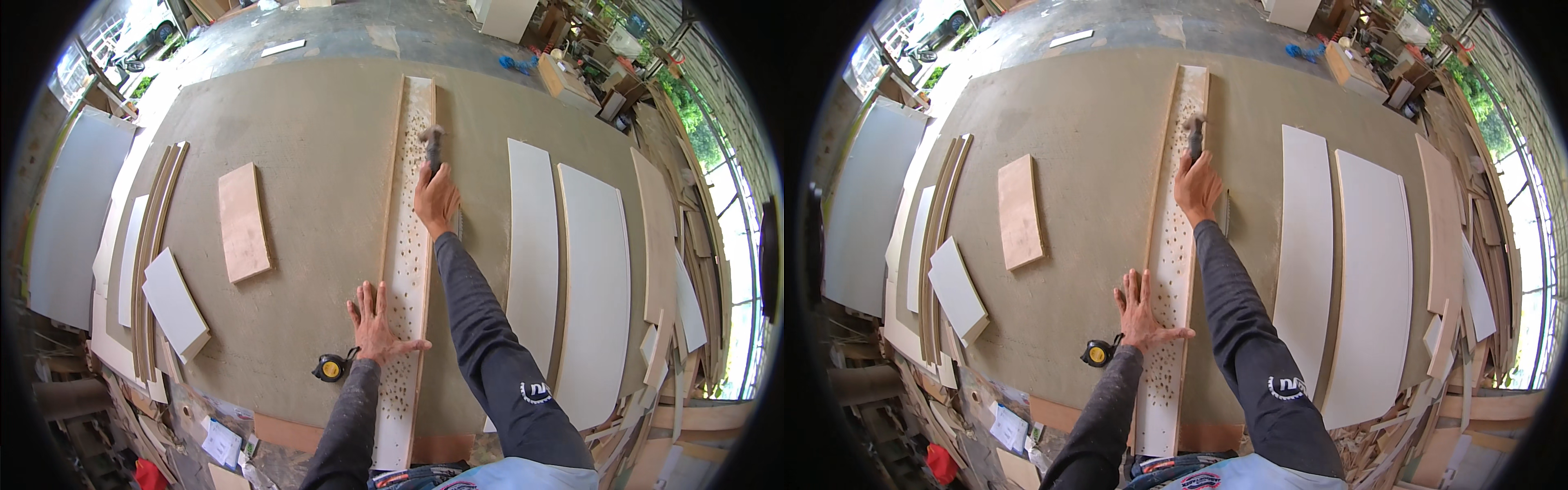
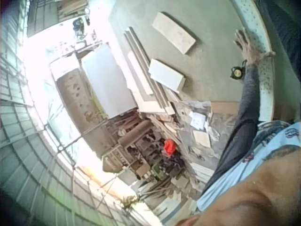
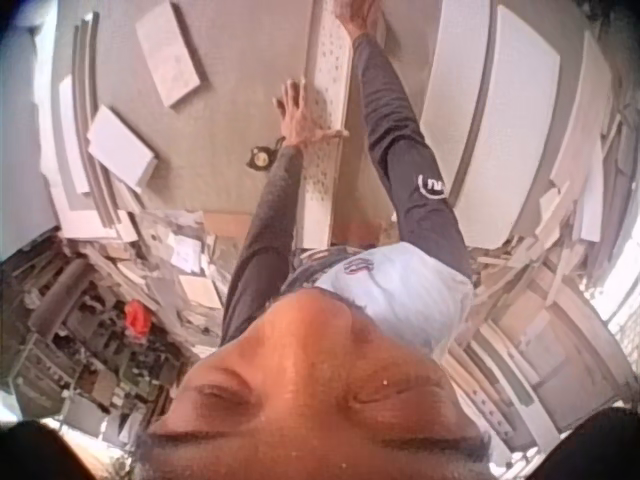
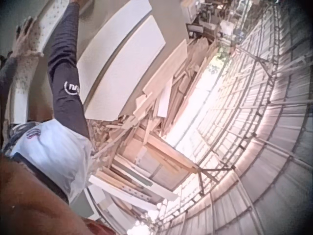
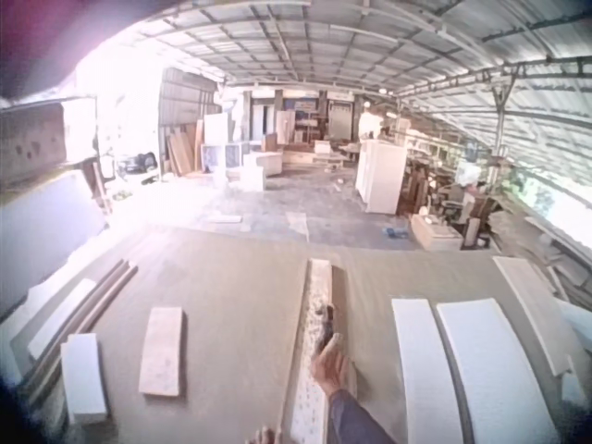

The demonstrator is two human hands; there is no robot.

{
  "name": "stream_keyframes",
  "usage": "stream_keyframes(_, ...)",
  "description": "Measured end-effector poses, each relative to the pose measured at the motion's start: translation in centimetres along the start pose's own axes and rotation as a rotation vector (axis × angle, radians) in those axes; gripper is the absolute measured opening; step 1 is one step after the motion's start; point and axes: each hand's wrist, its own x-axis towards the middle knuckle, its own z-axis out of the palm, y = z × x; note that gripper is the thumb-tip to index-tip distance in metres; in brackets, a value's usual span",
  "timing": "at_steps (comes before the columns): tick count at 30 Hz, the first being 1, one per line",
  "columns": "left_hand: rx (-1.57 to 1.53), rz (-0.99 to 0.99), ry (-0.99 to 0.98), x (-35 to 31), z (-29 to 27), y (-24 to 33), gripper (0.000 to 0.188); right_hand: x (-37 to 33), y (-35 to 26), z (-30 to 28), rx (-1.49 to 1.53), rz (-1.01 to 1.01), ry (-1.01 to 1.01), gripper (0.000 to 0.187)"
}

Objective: The person aligns and marks wood panels on a workbench, using a hammer to tap pieces into place and measuring with a tape measure to mark specific points with a pencil.

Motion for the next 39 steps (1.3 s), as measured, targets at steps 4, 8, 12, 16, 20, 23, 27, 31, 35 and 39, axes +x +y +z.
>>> stream_keyframes(4,-0.027,0.003,0.01,-0.2,0.4,-0.6,0.17,2.2,-0.9,3.2,-0.061,-0.022,0.101,0.03)
stream_keyframes(8,-0.038,0.022,0.007,-0.3,0.7,-0.3,0.169,4.8,1.4,5.8,-0.174,0.001,-0.202,0.031)
stream_keyframes(12,-0.036,0.019,0.032,0.0,0.3,-1.0,0.168,5.8,-2.6,5.4,-0.063,0.174,-0.079,0.032)
stream_keyframes(16,-0.043,0.029,0.05,-0.4,0.8,-0.1,0.167,4.5,0.3,5.6,-0.143,0.099,-0.185,0.035)
stream_keyframes(20,-0.046,0.026,0.1,0.2,0.7,0.3,0.164,2.6,-1.8,6.2,-0.04,0.111,-0.16,0.038)
stream_keyframes(23,-0.039,0.05,0.107,0.2,1.2,0.1,0.158,-6.5,-3.6,7.7,-0.132,-0.309,-0.008,0.036)
stream_keyframes(27,0.76,0.454,0.563,4.5,13.8,-19.0,0.114,-17.8,-11.5,5.0,-0.27,-0.699,-0.389,0.043)
stream_keyframes(31,1.031,0.357,0.754,5.0,12.6,-15.1,0.12,-21.2,-10.6,-0.7,0.104,-0.494,-0.614,0.037)
stream_keyframes(35,0.878,0.328,0.718,4.2,8.8,-9.9,0.126,-22.7,-2.0,-10.5,0.329,-0.142,-0.363,0.044)
stream_keyframes(39,-0.036,0.087,0.179,-0.1,2.4,-0.4,0.151,-29.1,11.0,-23.6,-0.264,0.261,-0.111,0.082)
